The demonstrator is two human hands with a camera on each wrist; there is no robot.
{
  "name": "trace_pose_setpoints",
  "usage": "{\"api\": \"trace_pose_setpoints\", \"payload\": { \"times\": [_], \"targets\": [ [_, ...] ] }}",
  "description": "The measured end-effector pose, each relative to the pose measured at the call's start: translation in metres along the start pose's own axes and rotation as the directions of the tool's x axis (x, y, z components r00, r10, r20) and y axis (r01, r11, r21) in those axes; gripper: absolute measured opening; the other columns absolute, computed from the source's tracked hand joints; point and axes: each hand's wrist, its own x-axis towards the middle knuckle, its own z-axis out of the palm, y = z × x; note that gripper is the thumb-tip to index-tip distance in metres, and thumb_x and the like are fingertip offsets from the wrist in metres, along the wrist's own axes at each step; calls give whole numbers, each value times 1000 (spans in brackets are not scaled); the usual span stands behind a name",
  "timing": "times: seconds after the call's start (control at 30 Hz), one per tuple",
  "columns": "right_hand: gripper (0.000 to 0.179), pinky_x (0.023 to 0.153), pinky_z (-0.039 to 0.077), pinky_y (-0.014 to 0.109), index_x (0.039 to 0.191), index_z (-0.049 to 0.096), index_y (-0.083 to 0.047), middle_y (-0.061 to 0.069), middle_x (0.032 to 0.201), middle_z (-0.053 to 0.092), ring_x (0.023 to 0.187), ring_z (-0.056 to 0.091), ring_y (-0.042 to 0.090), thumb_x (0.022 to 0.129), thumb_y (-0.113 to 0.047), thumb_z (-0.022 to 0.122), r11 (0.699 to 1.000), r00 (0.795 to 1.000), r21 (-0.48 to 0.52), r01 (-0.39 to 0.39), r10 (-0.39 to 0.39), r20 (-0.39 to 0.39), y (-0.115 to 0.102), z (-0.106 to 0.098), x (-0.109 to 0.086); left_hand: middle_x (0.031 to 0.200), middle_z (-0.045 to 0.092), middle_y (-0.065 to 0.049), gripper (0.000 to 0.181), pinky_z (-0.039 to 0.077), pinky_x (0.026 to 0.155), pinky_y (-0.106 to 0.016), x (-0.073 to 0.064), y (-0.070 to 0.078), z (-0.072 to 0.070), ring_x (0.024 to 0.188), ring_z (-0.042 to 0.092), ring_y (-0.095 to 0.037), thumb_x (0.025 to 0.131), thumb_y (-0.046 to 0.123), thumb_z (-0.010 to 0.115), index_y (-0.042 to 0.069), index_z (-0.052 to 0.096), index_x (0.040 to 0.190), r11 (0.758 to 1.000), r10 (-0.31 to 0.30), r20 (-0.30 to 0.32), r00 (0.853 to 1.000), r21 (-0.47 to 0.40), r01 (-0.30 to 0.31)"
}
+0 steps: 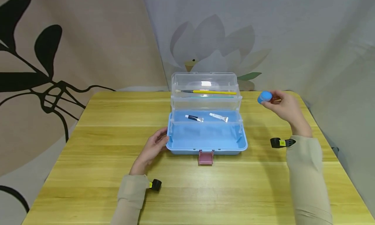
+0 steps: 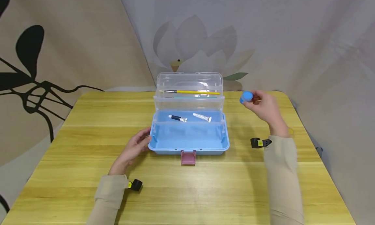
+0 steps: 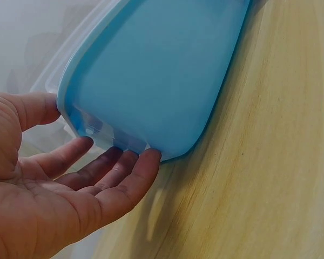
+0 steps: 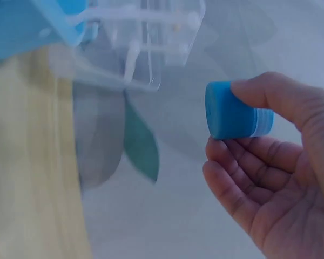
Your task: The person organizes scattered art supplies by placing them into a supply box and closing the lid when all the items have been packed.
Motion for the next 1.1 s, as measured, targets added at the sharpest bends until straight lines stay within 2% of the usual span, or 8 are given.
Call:
{"api": "trace_pose_setpoints", "payload": {
  "times": [0.23,0.37,0.5,0.8,0.93,1.1],
  "targets": [
    [35,65,41,16,111,59,5,20,98,59,86,54,29,85,-17,69,996,996,40,86,-87,30,-34,8,32,142,35,-25,49,47,91,-43,1,-1,-1,123,43,-37,99,10,45,-3,28,144,1000,-6,1,1000,-1,6],
    [32,71,43,25,110,59,3,18,98,60,87,54,27,86,-15,67,994,992,26,102,-104,70,-50,18,49,143,34,-25,49,47,92,-43,1,-2,-1,124,42,-37,99,10,45,-3,28,144,1000,-1,4,1000,-6,1],
    [34,76,44,33,113,58,5,20,102,60,89,54,29,86,-15,66,992,985,38,124,-128,118,-66,28,65,143,34,-24,49,46,93,-45,1,-2,0,124,42,-38,99,10,45,-3,28,144,1000,1,1,1000,-8,-1],
    [33,74,45,28,112,59,6,20,101,60,87,53,28,85,-10,67,978,964,80,194,-205,167,-93,54,93,140,38,-27,48,48,90,-43,1,-2,2,120,46,-37,99,8,45,-5,30,143,1000,13,5,1000,-3,-13],
    [32,78,47,33,111,59,8,21,101,61,87,55,30,84,-8,68,972,953,84,220,-232,194,-106,66,104,138,40,-26,47,50,88,-42,1,-1,3,118,48,-35,98,7,46,-5,32,142,1000,15,-15,1000,2,-15],
    [34,84,48,40,113,59,7,21,104,61,91,57,30,85,-10,68,972,944,101,212,-230,238,-121,81,115,136,42,-28,46,50,87,-41,1,-3,3,115,50,-34,98,6,46,-7,33,140,1000,28,-30,999,-13,-28]
  ]
}}
